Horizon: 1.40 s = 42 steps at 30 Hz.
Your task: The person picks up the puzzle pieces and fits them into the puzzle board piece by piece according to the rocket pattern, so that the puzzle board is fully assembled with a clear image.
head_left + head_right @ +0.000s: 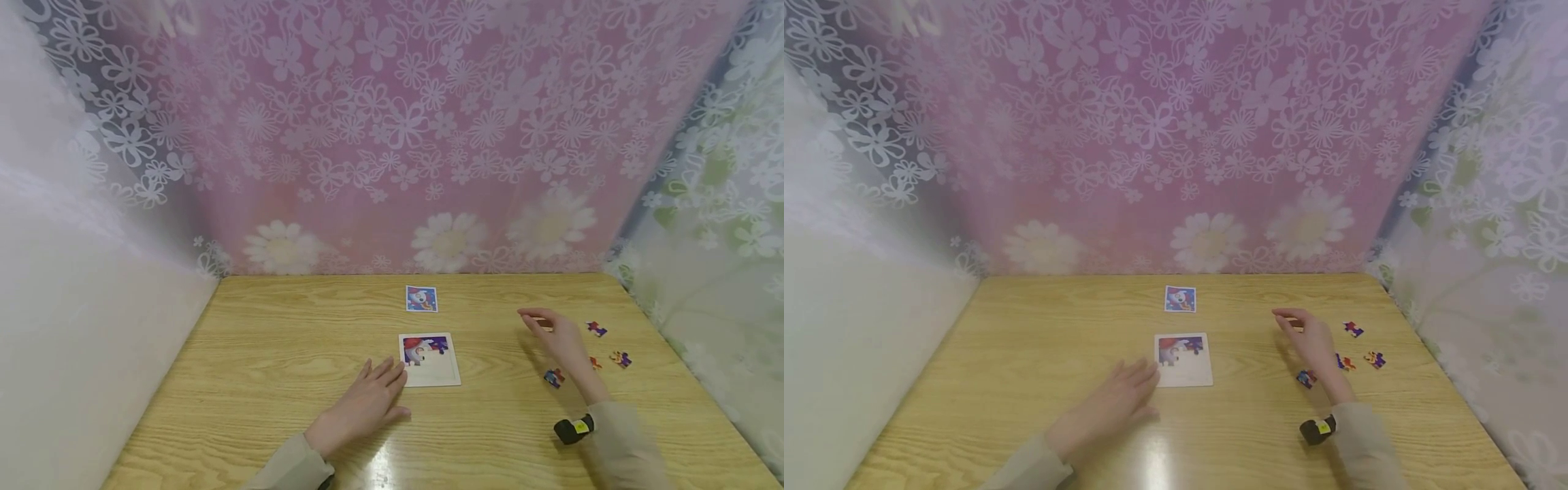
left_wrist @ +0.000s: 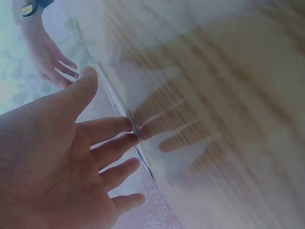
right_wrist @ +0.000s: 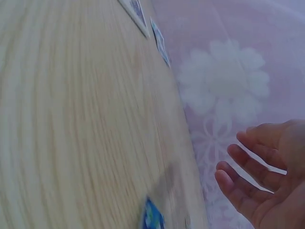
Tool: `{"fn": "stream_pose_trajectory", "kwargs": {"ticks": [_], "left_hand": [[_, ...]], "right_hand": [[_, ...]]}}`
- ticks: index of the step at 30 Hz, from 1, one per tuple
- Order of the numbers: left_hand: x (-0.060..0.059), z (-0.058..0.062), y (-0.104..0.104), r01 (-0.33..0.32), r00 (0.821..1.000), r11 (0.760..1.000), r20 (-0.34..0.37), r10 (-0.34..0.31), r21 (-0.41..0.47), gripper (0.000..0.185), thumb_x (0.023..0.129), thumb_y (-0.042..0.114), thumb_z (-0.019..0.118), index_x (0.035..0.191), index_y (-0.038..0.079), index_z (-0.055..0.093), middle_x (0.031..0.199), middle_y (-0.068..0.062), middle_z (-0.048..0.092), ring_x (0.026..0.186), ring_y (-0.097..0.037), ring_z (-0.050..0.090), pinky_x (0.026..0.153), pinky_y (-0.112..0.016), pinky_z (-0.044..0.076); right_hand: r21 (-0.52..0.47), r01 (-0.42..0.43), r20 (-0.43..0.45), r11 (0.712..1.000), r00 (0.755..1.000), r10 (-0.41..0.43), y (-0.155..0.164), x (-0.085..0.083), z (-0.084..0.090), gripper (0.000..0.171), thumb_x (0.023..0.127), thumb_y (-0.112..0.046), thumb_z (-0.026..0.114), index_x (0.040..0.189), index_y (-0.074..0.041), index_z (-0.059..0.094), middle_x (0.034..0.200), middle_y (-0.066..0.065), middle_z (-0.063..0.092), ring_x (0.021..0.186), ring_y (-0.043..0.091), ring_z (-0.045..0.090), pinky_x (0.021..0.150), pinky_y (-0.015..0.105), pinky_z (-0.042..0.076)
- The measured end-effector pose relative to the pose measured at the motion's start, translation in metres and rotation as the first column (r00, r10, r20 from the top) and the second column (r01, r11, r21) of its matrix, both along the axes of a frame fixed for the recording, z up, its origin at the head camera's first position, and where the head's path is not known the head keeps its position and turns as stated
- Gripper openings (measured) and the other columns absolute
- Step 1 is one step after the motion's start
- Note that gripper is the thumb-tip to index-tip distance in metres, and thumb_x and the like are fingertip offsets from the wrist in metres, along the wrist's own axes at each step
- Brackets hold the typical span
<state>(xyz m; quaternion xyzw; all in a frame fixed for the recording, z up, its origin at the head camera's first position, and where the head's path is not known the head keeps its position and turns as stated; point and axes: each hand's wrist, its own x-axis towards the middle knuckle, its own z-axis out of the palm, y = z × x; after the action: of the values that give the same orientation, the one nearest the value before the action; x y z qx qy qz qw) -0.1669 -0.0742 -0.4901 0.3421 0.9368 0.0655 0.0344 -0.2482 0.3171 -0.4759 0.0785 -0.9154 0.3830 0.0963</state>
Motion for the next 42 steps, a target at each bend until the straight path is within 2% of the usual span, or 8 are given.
{"fn": "stream_pose_trajectory", "kwargs": {"ticks": [5, 9, 13, 16, 19, 25, 35, 42], "left_hand": [[0.0, 0.0, 0.0, -0.003, 1.0, 1.0, -0.002, 0.003, 0.004, 0.067, 0.102, 0.048, 0.054, 0.15, 0.002, 0.047, 0.16, -0.013, 0.038, 0.15, -0.033, 0.032, 0.12, -0.059, 0.028], [0.0, 0.001, 0.0, -0.007, 1.0, 1.0, -0.003, 0.007, 0.004, 0.067, 0.101, 0.049, 0.054, 0.15, 0.003, 0.047, 0.16, -0.013, 0.039, 0.15, -0.033, 0.032, 0.12, -0.059, 0.028], [0.001, 0.002, 0.0, -0.005, 1.0, 1.0, -0.003, 0.005, 0.003, 0.067, 0.102, 0.048, 0.054, 0.15, 0.003, 0.048, 0.16, -0.013, 0.039, 0.149, -0.032, 0.033, 0.12, -0.058, 0.028], [0.001, 0.003, 0.001, -0.003, 1.0, 1.0, -0.009, 0.003, 0.004, 0.066, 0.101, 0.048, 0.054, 0.149, 0.002, 0.049, 0.158, -0.013, 0.041, 0.149, -0.033, 0.034, 0.119, -0.058, 0.029], [0.001, 0.002, 0.001, -0.003, 1.0, 1.0, -0.019, 0.003, 0.002, 0.066, 0.101, 0.048, 0.055, 0.148, 0.002, 0.05, 0.157, -0.013, 0.043, 0.148, -0.033, 0.035, 0.119, -0.058, 0.03], [0.0, 0.001, 0.001, -0.002, 1.0, 1.0, -0.021, 0.002, 0.007, 0.066, 0.101, 0.048, 0.055, 0.148, 0.002, 0.05, 0.157, -0.013, 0.043, 0.148, -0.033, 0.036, 0.119, -0.058, 0.03], [0.0, 0.0, 0.001, -0.004, 1.0, 1.0, -0.03, 0.004, 0.006, 0.067, 0.101, 0.05, 0.055, 0.148, 0.002, 0.05, 0.157, -0.013, 0.043, 0.148, -0.033, 0.036, 0.119, -0.059, 0.03], [0.001, 0.003, 0.001, -0.003, 1.0, 1.0, -0.018, 0.003, 0.013, 0.066, 0.101, 0.048, 0.055, 0.148, 0.001, 0.05, 0.157, -0.014, 0.043, 0.148, -0.034, 0.035, 0.119, -0.058, 0.03]], "right_hand": [[0.119, 0.006, 0.017, 0.993, 1.0, -0.008, 0.027, -0.002, 0.001, 0.038, 0.105, -0.025, 0.057, 0.134, 0.0, 0.063, 0.13, 0.028, 0.063, 0.11, 0.049, 0.062, 0.077, 0.056, 0.058], [0.229, 0.001, 0.077, 0.973, 0.997, -0.019, 0.04, -0.007, 0.0, 0.04, 0.103, -0.024, 0.06, 0.133, 0.002, 0.062, 0.126, 0.033, 0.063, 0.1, 0.046, 0.067, 0.067, 0.05, 0.058], [0.27, -0.001, 0.155, 0.963, 0.987, -0.042, 0.049, -0.011, -0.001, 0.042, 0.102, -0.023, 0.063, 0.134, 0.004, 0.062, 0.124, 0.038, 0.06, 0.089, 0.041, 0.07, 0.061, 0.043, 0.057], [0.29, -0.001, 0.18, 0.957, 0.982, -0.053, 0.054, -0.014, -0.003, 0.043, 0.1, -0.025, 0.065, 0.133, 0.004, 0.063, 0.127, 0.038, 0.059, 0.095, 0.043, 0.069, 0.067, 0.047, 0.058], [0.312, -0.011, 0.189, 0.95, 0.981, -0.051, 0.058, -0.016, -0.006, 0.042, 0.099, -0.024, 0.067, 0.129, 0.006, 0.064, 0.123, 0.034, 0.062, 0.102, 0.047, 0.065, 0.073, 0.054, 0.057], [0.328, -0.045, 0.207, 0.943, 0.978, -0.026, 0.062, -0.018, -0.009, 0.034, 0.096, -0.015, 0.07, 0.121, 0.008, 0.068, 0.107, 0.027, 0.072, 0.095, 0.044, 0.068, 0.072, 0.054, 0.057], [0.328, -0.048, 0.236, 0.943, 0.971, -0.033, 0.067, -0.021, -0.011, 0.035, 0.093, -0.016, 0.072, 0.119, 0.008, 0.068, 0.107, 0.026, 0.07, 0.096, 0.043, 0.066, 0.076, 0.057, 0.054], [0.292, -0.029, 0.219, 0.956, 0.975, -0.038, 0.068, -0.022, -0.013, 0.03, 0.091, -0.015, 0.075, 0.112, 0.004, 0.066, 0.102, 0.022, 0.067, 0.093, 0.04, 0.064, 0.074, 0.053, 0.053]]}}
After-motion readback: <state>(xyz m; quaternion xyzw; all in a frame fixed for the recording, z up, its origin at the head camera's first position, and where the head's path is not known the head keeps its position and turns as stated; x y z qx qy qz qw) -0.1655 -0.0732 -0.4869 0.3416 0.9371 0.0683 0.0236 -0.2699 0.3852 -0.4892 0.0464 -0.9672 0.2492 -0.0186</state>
